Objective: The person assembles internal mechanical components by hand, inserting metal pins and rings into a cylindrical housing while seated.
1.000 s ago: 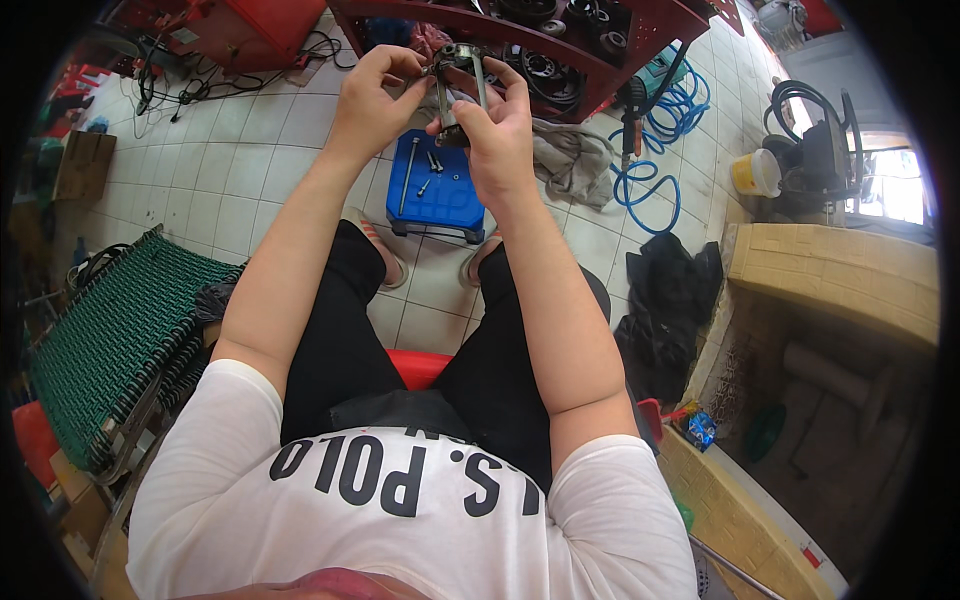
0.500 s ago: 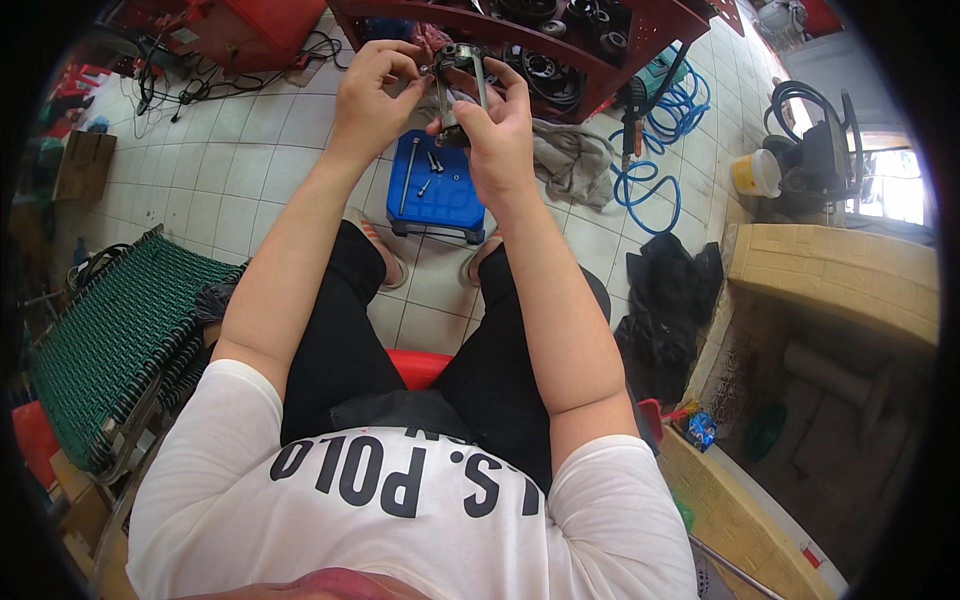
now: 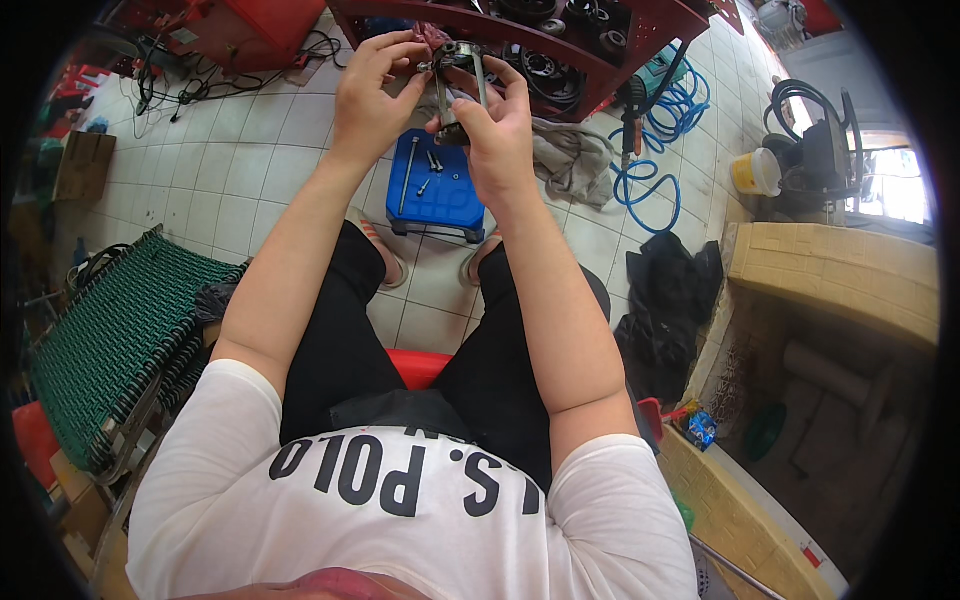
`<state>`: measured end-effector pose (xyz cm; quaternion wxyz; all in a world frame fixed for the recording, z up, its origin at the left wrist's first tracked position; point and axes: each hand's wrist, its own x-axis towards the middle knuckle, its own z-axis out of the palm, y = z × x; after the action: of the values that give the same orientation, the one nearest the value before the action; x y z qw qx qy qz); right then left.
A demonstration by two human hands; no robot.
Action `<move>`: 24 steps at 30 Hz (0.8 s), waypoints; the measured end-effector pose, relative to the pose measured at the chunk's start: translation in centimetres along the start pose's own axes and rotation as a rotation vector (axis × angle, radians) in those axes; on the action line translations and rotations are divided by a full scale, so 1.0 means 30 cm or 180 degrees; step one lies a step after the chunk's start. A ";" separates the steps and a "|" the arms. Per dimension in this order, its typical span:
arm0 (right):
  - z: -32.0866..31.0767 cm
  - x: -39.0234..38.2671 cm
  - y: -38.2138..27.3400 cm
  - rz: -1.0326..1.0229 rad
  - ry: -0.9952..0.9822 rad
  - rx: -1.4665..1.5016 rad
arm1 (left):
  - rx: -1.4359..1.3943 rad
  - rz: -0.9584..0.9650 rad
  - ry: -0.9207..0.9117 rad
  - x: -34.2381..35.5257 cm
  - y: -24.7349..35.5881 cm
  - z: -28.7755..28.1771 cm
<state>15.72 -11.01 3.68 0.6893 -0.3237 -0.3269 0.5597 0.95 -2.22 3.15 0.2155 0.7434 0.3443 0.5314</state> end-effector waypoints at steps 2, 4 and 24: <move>0.006 0.002 0.003 0.0006 -0.0001 -0.0002 | 0.0284 0.0361 0.0024 0.001 -0.049 -0.003; 0.004 0.002 0.003 0.0005 0.0016 -0.0013 | 0.0548 0.0722 0.0038 -0.004 -0.063 -0.001; 0.001 0.006 0.004 -0.0002 0.0039 0.0013 | -0.1107 -0.1273 -0.0555 -0.028 -0.093 0.012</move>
<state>15.66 -10.81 3.60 0.6921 -0.3256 -0.3216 0.5582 0.33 -0.96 0.58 0.4693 0.6554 0.3679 0.4634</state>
